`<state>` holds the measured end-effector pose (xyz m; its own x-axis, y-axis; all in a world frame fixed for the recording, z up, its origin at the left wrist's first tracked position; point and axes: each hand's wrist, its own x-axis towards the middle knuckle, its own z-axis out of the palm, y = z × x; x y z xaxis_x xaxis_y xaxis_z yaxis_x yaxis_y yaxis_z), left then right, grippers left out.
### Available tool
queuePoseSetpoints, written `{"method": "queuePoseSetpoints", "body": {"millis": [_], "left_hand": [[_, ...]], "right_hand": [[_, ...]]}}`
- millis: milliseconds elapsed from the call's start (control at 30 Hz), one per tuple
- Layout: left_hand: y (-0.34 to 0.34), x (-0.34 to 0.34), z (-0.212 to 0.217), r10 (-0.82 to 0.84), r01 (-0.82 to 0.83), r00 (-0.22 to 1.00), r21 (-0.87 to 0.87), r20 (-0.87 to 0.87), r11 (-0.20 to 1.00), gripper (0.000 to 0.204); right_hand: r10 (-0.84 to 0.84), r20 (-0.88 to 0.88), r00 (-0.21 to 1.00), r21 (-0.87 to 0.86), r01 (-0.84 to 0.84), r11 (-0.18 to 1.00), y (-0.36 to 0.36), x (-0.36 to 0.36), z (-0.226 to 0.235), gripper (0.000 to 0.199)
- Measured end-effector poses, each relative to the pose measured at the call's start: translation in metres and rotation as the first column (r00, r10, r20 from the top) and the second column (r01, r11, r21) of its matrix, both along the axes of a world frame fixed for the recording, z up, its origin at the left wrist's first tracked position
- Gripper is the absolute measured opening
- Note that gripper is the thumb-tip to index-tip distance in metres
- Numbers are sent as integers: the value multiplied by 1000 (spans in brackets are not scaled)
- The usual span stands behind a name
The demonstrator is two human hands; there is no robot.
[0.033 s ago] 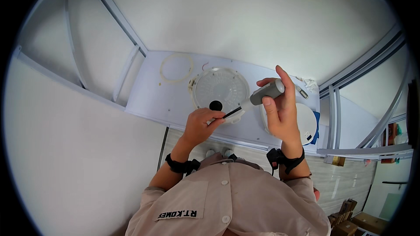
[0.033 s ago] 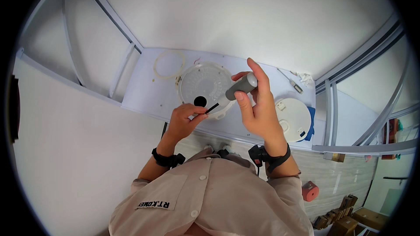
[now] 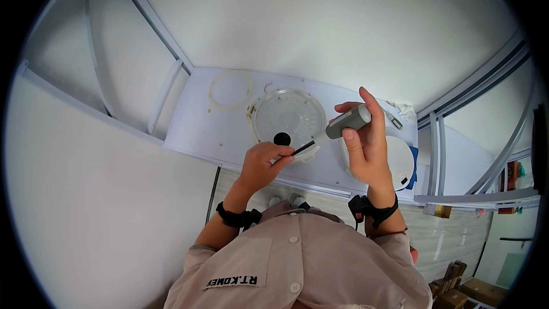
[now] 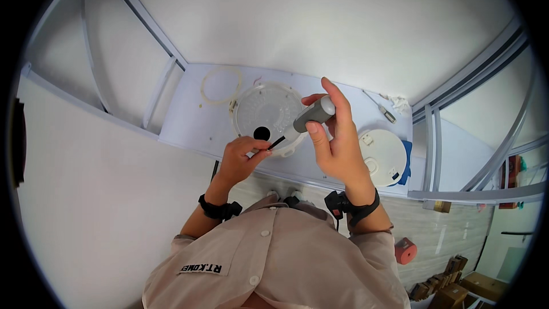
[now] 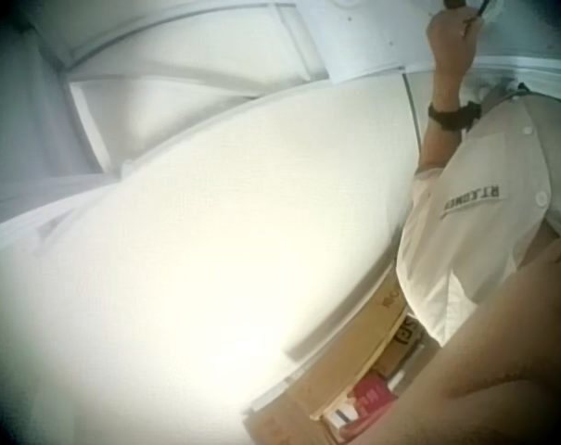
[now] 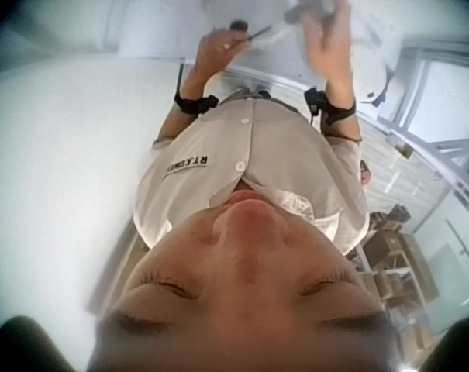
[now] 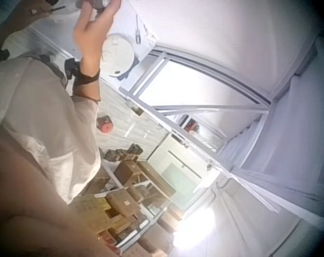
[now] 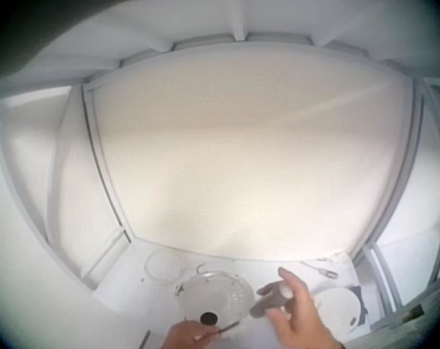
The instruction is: The person uses a screwdriver to tighten screws on a circular white plastic light fixture cover. They then pick up a separate white plastic base, insert a small cylindrical component into its center, and place the cover onto the base.
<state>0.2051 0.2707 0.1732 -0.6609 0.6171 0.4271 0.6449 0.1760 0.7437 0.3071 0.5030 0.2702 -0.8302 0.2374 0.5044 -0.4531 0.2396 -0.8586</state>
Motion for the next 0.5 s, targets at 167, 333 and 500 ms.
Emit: {"method": "queuePoseSetpoints", "body": {"millis": [167,333,500], "left_hand": [[3,1,0,-14,16,997,30,-71,999,19],[6,3,2,5,-3,990,12,-142,1000,21],[4,0,4,2,-6,980,-20,-198,1000,26]], "right_hand": [[44,-18,999,-1,-45,999,-5,1,1,65],[70,-71,995,120,-61,991,-9,-1,-3,62],[71,-119,990,226,-42,973,-13,-5,0,61]]}}
